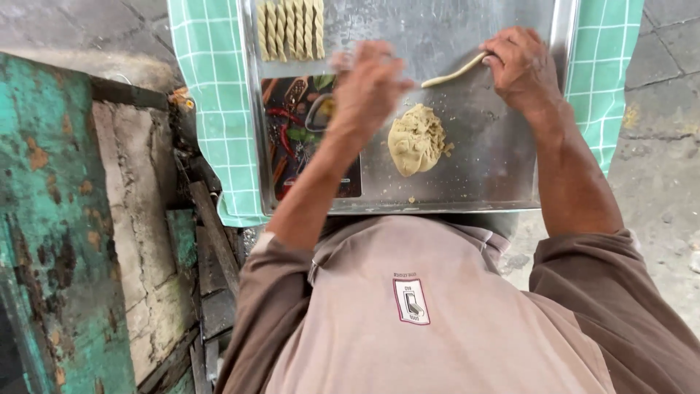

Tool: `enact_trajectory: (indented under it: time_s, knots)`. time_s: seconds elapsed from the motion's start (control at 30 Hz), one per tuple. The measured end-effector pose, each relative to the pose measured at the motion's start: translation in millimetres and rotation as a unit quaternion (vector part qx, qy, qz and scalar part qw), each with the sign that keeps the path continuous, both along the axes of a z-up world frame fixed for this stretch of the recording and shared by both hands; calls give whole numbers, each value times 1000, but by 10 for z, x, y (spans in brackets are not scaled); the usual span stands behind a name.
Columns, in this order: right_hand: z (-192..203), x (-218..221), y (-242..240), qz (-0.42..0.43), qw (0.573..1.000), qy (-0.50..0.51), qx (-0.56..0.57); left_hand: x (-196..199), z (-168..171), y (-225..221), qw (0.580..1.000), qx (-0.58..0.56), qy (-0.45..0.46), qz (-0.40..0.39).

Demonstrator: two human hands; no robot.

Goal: Rolling out small pieces of dough into thin strips and arranging them in a row on a metal tray

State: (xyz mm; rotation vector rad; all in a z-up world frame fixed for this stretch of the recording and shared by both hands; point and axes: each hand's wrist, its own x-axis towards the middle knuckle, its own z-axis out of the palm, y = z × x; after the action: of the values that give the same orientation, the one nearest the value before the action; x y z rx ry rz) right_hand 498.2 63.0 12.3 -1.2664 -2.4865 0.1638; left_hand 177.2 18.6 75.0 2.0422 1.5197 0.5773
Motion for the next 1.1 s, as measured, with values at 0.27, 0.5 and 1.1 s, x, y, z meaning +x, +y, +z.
enact_trajectory:
  time_s: [0.27,0.5,1.1]
  knots:
    - [-109,63,-182,-66,997,-33,-33,586,-934,426,952,111,258,-117]
    - [206,-343,-455,-102,994,-32,21,455,-649,168,954,201,218,-34]
    - [138,-646,-410,-129,954,-151,-225,564,-358,157,954,-128,247,-112]
